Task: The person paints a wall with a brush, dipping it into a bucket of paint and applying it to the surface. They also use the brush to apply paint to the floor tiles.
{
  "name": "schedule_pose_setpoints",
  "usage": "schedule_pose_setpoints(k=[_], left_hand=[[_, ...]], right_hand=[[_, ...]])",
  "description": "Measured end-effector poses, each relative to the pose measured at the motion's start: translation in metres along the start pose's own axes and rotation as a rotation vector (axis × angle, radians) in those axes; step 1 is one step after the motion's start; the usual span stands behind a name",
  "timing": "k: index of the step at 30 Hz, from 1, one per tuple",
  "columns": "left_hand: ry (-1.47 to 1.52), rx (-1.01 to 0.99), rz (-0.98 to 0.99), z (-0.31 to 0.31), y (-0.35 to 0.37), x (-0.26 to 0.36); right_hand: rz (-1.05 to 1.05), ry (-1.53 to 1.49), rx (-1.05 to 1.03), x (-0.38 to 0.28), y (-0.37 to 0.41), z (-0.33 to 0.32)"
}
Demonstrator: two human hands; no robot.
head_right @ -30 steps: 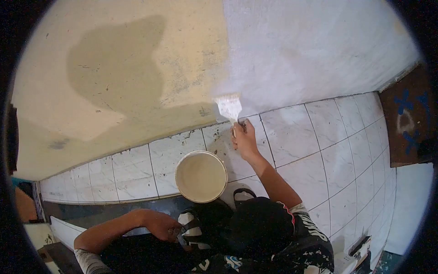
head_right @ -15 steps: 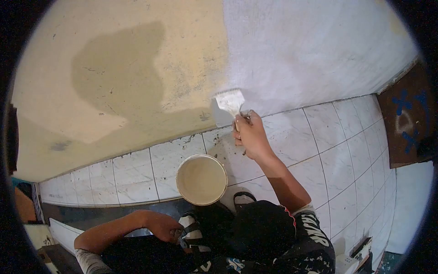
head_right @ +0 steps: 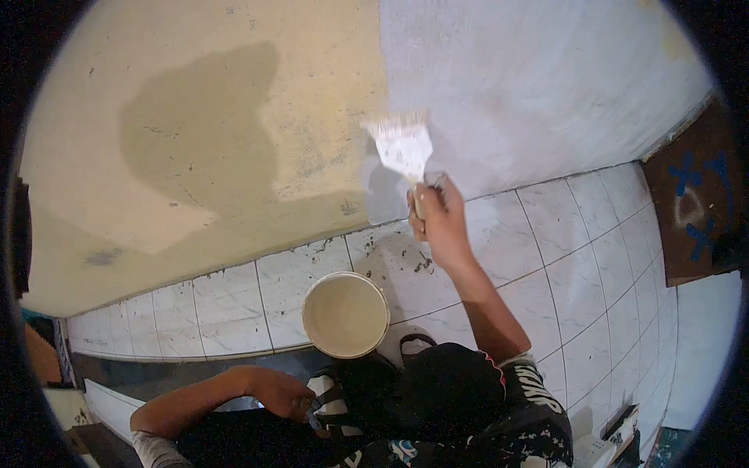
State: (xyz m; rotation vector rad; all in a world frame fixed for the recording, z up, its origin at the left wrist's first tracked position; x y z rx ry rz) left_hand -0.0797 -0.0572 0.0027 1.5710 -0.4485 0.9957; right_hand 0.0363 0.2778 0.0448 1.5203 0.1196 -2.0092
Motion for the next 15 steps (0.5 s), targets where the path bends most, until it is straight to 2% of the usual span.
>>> schedule_pose_setpoints(k=[4,5,6,7,8,10,15], left_hand=[[0.009,-0.033,-0.014,0.0,0.0,-0.001],[0.007,-0.037,0.0,0.0,0.0,0.0],[0.003,-0.04,0.0,0.001,0.0,-0.001],[-0.006,-0.03,-0.016,0.002,-0.001,-0.003],[-0.016,-0.018,-0.031,0.002,-0.002,-0.005],[-0.042,-0.041,-0.014,0.002,-0.005,-0.005],[-0.092,-0.03,0.12,0.003,-0.019,0.009]], right_hand=[[0.22,0.02,0.058,0.101,-0.02,-0.042],[0.219,0.018,0.061,0.121,-0.022,-0.051],[0.319,0.064,0.083,0.145,-0.023,-0.061],[0.416,0.112,0.104,0.159,-0.021,-0.065],[0.41,0.113,0.105,0.166,-0.021,-0.067],[0.525,0.186,0.156,0.168,-0.016,-0.063],[0.376,0.224,0.141,0.084,-0.027,-0.027]])
Point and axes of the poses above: each hand's wrist, its own y-axis away from the middle knuckle, its own z-axis out of the palm, x = y × z, the point moved 6 cm from there along -y, towards the middle knuckle, and after that the axes turned 12 degrees about z, right-handed, at the moved point
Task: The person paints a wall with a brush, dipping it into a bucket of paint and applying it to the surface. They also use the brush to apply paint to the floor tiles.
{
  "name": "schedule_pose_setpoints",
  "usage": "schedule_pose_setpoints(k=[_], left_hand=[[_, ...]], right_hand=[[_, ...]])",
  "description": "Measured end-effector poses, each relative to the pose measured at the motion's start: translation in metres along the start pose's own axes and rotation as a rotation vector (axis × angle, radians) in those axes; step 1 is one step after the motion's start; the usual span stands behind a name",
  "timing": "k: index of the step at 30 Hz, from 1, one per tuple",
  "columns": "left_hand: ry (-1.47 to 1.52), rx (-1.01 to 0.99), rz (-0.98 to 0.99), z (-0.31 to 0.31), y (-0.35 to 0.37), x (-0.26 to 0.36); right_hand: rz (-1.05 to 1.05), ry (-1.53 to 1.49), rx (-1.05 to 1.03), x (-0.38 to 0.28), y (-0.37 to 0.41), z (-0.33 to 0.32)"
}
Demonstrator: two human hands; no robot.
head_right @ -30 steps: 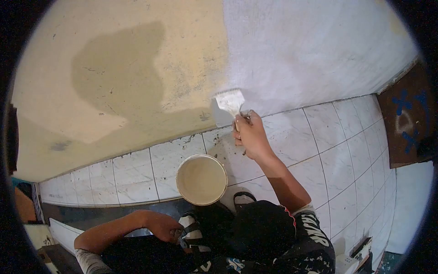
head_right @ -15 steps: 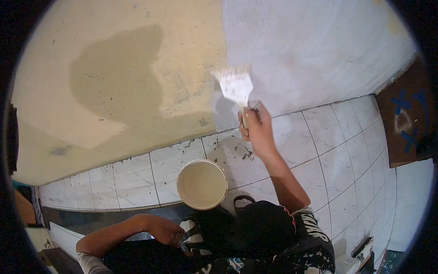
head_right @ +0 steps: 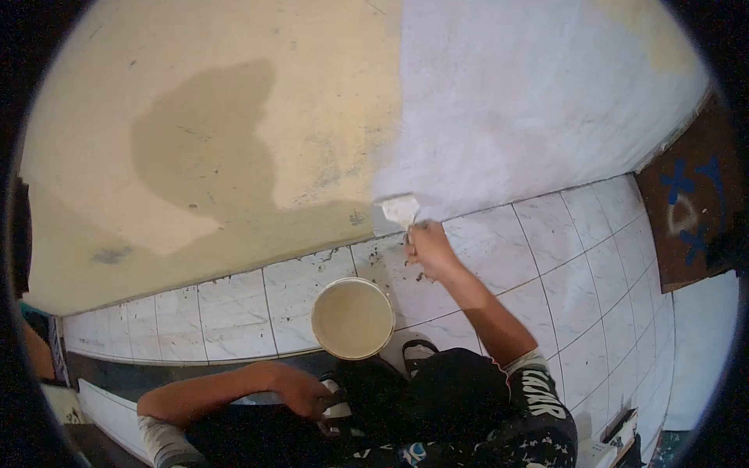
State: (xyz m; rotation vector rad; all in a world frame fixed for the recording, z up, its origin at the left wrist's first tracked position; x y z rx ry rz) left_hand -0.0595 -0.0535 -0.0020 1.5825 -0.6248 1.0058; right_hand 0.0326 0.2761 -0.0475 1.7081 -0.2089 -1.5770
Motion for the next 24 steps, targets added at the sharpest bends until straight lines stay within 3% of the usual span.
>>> schedule_pose_setpoints(k=[2,8,12,14,20,24], left_hand=[[0.008,-0.188,-0.102,0.003,-0.005,0.004],[-0.187,-0.182,-0.018,0.011,-0.021,-0.006],[-0.258,-0.194,-0.047,0.011,-0.017,-0.007],[-0.218,-0.203,-0.046,0.013,-0.017,-0.007],[-0.266,-0.188,-0.054,0.013,-0.006,0.004],[-0.186,-0.233,-0.133,0.012,0.009,0.018]], right_hand=[[-0.018,-0.035,-0.053,-0.04,0.033,0.013],[-0.179,0.033,-0.119,-0.162,0.152,0.047],[-0.291,0.032,-0.188,-0.2,0.204,0.05],[-0.461,-0.036,-0.177,-0.211,0.225,0.054],[-0.508,-0.093,-0.14,-0.147,0.123,0.058],[-0.331,-0.174,-0.122,-0.071,0.076,0.055]])
Point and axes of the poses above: each hand's wrist, its own y-axis away from the middle knuckle, its own z-axis out of the palm, x = y × z, the point moved 6 cm from there along -y, towards the middle knuckle, and after that the axes turned 12 degrees about z, right-handed, at the moved point
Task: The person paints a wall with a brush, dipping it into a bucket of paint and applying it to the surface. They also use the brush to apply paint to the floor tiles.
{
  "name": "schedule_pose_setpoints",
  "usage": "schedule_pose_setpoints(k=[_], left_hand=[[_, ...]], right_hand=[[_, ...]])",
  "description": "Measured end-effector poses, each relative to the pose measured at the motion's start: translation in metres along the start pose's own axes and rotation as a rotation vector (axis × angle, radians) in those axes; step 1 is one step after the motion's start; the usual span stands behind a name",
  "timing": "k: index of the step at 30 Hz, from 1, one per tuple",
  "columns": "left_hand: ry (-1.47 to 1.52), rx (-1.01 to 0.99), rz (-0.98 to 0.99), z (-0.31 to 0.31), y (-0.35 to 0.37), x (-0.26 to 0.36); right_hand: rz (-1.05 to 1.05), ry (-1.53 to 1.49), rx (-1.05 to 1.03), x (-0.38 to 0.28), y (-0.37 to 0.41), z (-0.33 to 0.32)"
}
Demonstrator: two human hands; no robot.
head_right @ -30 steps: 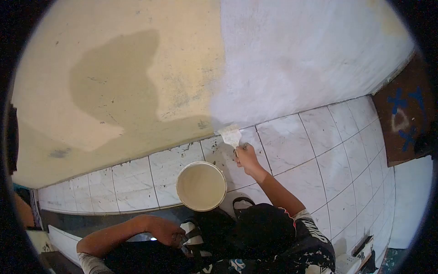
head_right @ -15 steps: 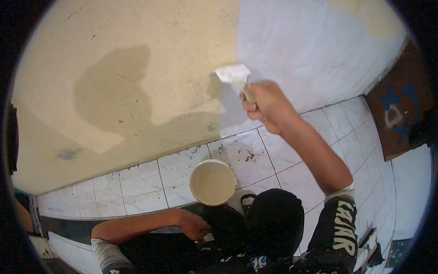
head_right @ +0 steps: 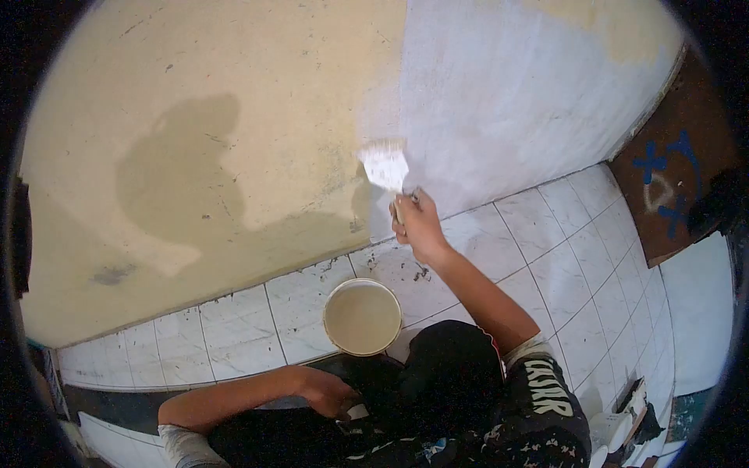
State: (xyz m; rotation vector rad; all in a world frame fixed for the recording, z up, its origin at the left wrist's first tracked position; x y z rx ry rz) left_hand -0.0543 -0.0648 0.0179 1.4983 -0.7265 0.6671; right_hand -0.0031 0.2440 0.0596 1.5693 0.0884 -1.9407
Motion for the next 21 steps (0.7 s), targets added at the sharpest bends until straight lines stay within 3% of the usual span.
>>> schedule_pose_setpoints(k=[4,9,13,21], left_hand=[[-0.06,0.039,0.025,0.004,-0.007,-0.007],[-0.047,-0.002,-0.009,0.002,-0.007,-0.003],[-0.037,-0.012,0.004,0.002,-0.006,-0.001],[-0.052,-0.009,-0.007,0.003,-0.01,-0.007]], right_hand=[[0.194,0.049,0.093,0.053,-0.006,-0.024],[0.442,0.082,0.129,0.069,-0.011,-0.044],[0.343,0.18,0.094,-0.001,-0.015,-0.031],[0.034,0.263,-0.031,-0.176,0.066,0.032]])
Point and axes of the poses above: each hand's wrist, its own y-axis away from the middle knuckle, its own z-axis out of the palm, x = y × z, the point moved 6 cm from there along -y, towards the middle knuckle, and after that the axes turned 12 degrees about z, right-handed, at the moved point
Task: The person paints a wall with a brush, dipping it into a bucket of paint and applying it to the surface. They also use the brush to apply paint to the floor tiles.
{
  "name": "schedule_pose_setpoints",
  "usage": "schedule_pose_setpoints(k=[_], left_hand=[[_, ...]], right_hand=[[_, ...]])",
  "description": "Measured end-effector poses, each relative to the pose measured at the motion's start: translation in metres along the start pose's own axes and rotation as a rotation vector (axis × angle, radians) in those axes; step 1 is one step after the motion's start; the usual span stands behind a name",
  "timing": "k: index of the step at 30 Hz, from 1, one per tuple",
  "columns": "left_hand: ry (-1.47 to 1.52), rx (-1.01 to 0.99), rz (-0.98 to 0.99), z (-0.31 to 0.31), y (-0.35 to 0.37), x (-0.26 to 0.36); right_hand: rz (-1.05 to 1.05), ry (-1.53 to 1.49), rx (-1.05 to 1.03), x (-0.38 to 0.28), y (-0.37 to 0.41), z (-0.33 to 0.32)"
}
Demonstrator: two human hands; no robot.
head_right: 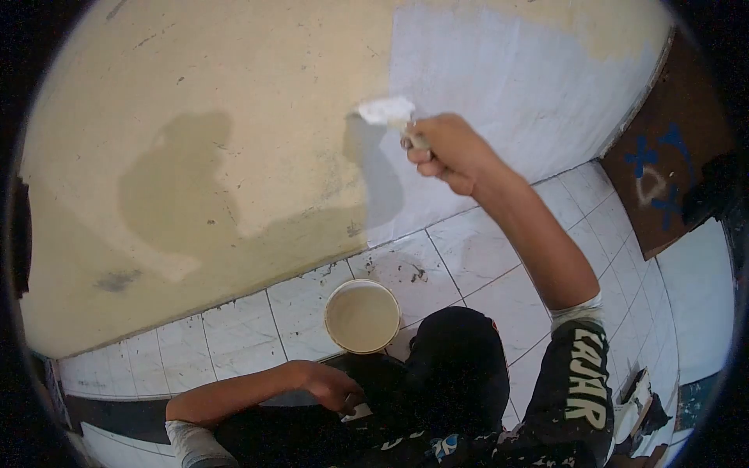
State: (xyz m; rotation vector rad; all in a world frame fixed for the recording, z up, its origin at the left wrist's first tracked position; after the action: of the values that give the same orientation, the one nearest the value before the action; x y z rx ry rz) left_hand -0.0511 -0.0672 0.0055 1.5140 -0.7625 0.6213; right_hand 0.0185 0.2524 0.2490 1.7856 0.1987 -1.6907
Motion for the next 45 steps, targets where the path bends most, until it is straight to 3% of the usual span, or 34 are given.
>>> schedule_pose_setpoints(k=[2,5,8,12,15,17,21,23,26,29,33,35,39,41,45], left_hand=[[0.035,-0.005,0.0,-0.001,0.001,-0.001],[0.072,-0.003,0.002,-0.001,0.002,-0.003],[0.012,-0.021,0.03,0.004,-0.007,-0.014],[0.044,0.022,0.103,0.005,-0.01,-0.019],[0.026,0.04,0.046,0.002,-0.007,-0.017],[0.042,0.031,0.086,0.002,-0.006,-0.013],[-0.025,0.021,0.033,-0.002,-0.007,-0.009],[0.072,-0.046,-0.005,-0.007,0.007,0.005],[0.077,-0.038,0.034,-0.005,0.007,0.006],[-0.007,0.049,0.066,0.0,-0.002,-0.003],[-0.041,0.045,0.126,-0.001,-0.006,-0.001],[-0.01,-0.018,0.063,-0.001,-0.004,-0.004],[-0.017,-0.006,0.11,-0.002,-0.004,-0.003],[0.006,-0.024,0.163,0.001,-0.009,-0.007],[-0.019,0.019,0.115,0.003,-0.005,-0.006]], right_hand=[[-0.101,0.035,-0.079,-0.027,0.019,0.004],[-0.272,-0.027,-0.001,-0.047,0.044,0.01],[-0.314,-0.116,0.008,-0.028,0.024,0.002],[-0.203,-0.094,0.103,0.085,-0.045,-0.011],[0.002,-0.202,0.038,0.164,-0.068,-0.014],[0.047,-0.203,0.043,0.2,-0.074,-0.013],[0.364,-0.159,0.06,0.274,-0.087,-0.02],[0.473,-0.173,0.063,0.278,-0.086,-0.019],[0.345,-0.102,0.089,0.229,-0.089,-0.021],[0.298,-0.139,0.028,0.138,-0.066,-0.014],[0.119,-0.076,0.012,0.012,-0.011,0.002],[0.091,-0.093,0.012,-0.029,0.01,0.012],[-0.063,0.003,0.021,-0.075,0.054,0.028],[-0.27,-0.019,-0.004,-0.102,0.075,0.035],[-0.397,-0.064,-0.073,-0.125,0.074,0.031]])
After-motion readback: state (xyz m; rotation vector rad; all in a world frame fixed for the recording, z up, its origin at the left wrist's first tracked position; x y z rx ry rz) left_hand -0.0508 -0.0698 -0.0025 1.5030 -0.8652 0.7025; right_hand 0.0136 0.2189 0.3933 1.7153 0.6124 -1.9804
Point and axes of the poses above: each hand's wrist, its own y-axis away from the middle knuckle, its own z-axis out of the palm, x = y × z, the point moved 6 cm from there along -y, towards the middle knuckle, and after that the axes turned 12 degrees about z, right-handed, at the moved point
